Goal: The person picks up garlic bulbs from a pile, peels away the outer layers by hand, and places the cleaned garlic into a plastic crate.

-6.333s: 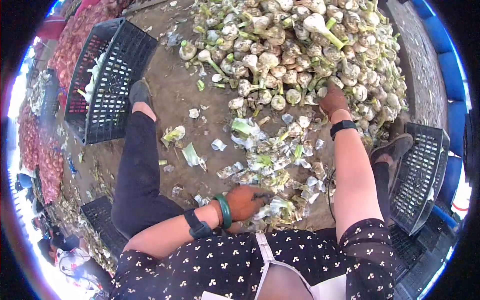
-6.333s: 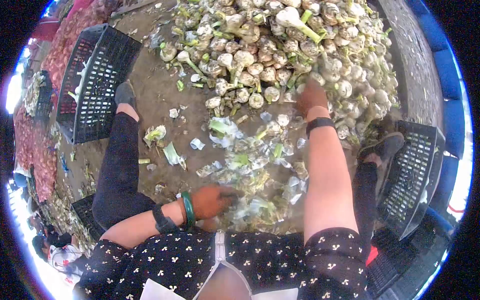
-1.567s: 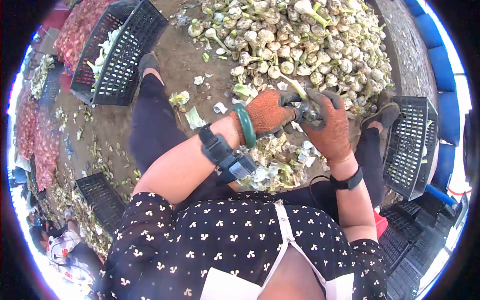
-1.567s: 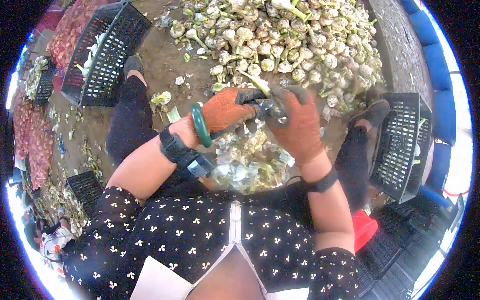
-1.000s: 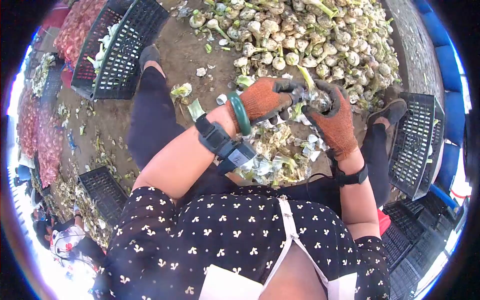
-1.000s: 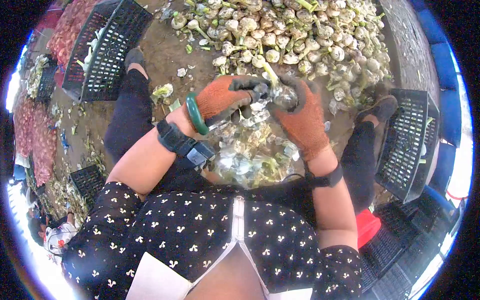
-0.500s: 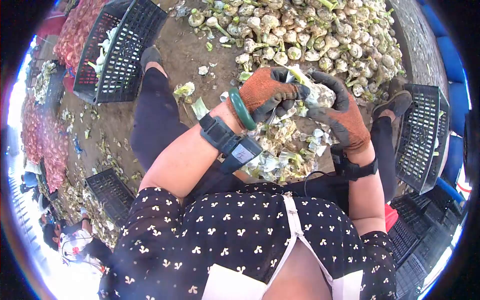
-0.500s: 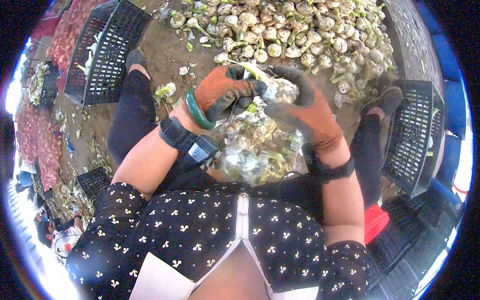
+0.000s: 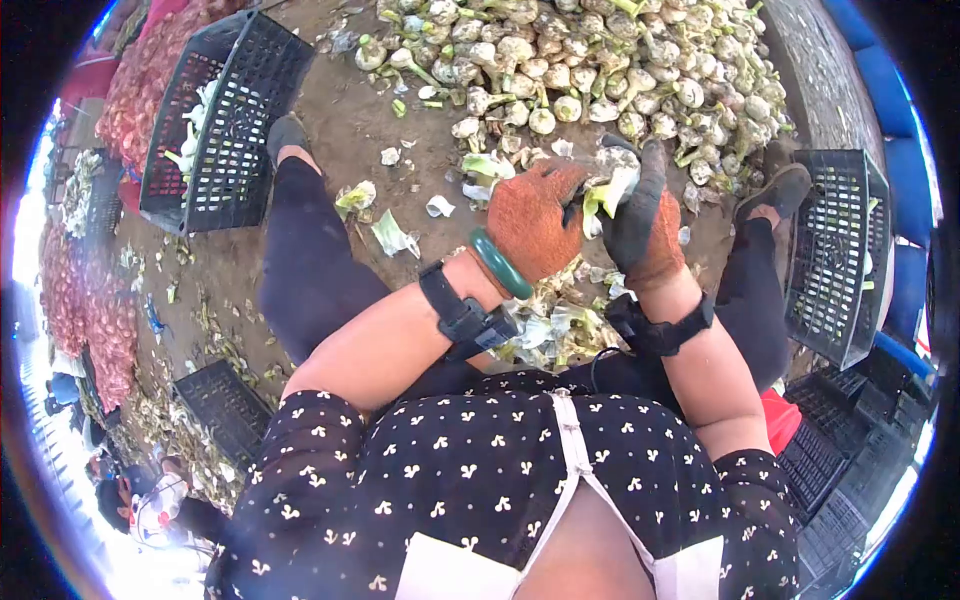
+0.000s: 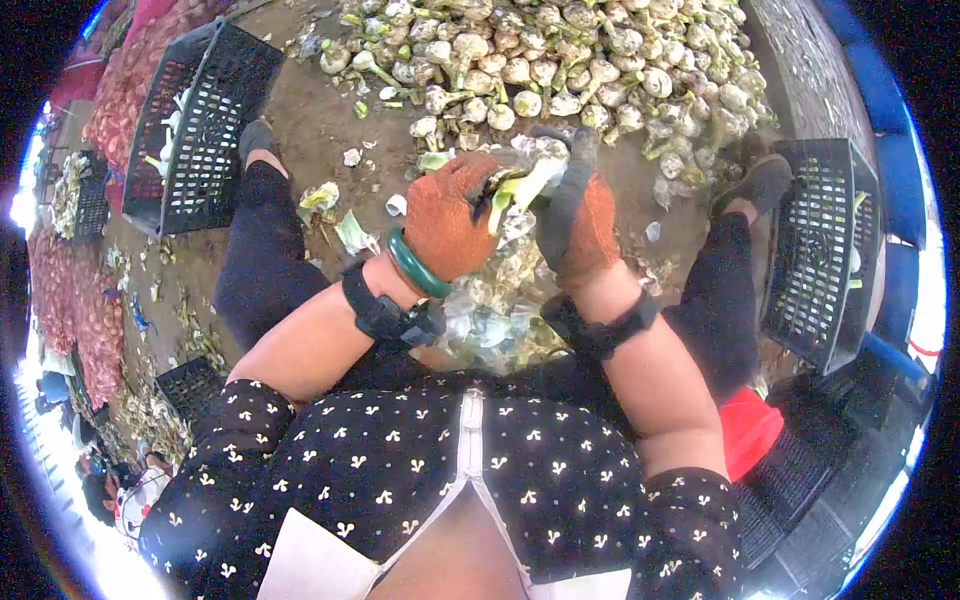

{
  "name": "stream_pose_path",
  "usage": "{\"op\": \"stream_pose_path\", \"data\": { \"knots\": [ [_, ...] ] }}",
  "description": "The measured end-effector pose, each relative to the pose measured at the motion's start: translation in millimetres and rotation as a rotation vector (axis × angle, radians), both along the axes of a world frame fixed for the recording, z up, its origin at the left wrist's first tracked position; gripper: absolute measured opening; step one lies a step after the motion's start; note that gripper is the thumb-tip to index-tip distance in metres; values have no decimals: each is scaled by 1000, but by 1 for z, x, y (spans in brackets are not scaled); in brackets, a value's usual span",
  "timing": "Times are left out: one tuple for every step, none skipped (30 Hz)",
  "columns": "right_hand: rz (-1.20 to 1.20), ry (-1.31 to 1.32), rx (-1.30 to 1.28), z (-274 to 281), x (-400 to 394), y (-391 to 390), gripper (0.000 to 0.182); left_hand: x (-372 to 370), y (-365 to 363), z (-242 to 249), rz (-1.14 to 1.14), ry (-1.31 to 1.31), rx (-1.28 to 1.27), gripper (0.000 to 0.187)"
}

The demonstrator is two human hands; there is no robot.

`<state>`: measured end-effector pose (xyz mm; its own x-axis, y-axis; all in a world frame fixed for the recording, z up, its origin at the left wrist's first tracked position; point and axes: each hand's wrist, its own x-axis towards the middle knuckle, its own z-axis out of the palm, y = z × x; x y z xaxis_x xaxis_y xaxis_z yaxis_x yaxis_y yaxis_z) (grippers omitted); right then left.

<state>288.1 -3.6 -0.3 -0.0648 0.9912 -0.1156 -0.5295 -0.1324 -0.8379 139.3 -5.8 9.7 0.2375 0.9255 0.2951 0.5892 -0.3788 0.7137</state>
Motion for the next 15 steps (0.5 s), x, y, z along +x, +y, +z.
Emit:
{"op": "stream_pose_path", "data": {
  "knots": [
    [24, 100, -32, -11, 4, 5, 25, 3, 1, -1, 36, -63, 85, 31],
    [48, 200, -62, -20, 8, 10, 26, 3, 3, -1, 30, -64, 85, 31],
    [73, 301, -92, -23, 10, 12, 26, 1, 7, 2, 53, -182, -83, 26],
    [71, 301, -90, -24, 12, 11, 26, 0, 11, 4, 76, -299, -251, 21],
    [35, -296, 39, -23, 12, 10, 26, 1, 17, -16, 99, -603, -443, 16],
    [-2, -892, 168, -23, 13, 10, 26, -4, 26, -12, 100, -603, -441, 16],
    [67, -1244, 643, -25, 19, 19, 43, -15, 34, -3, 210, -743, -541, 17],
    [68, -1241, 640, -26, 20, 19, 43, -28, 42, 7, 323, -881, -641, 19],
    [63, -792, 227, -21, 19, 17, 43, -43, 49, 16, 270, -540, -714, 24],
    [54, -329, -168, -16, 19, 16, 44, -43, 47, 13, 272, -540, -714, 24],
    [127, -800, 156, -11, 17, 10, 49, -43, 43, 7, 136, -99, -446, 28],
    [129, -798, 155, -9, 18, 12, 49, -43, 39, 3, -1, 334, -169, 32],
    [166, -458, -80, -7, 18, 13, 37, -42, 37, 0, 13, 199, -182, 37],
    [196, -113, -308, -2, 18, 15, 42, -39, 35, -2, 16, 204, -187, 37],
    [259, 412, -493, 18, 13, 13, 47, -34, 33, 4, -16, 149, -202, 37]
  ]
}}
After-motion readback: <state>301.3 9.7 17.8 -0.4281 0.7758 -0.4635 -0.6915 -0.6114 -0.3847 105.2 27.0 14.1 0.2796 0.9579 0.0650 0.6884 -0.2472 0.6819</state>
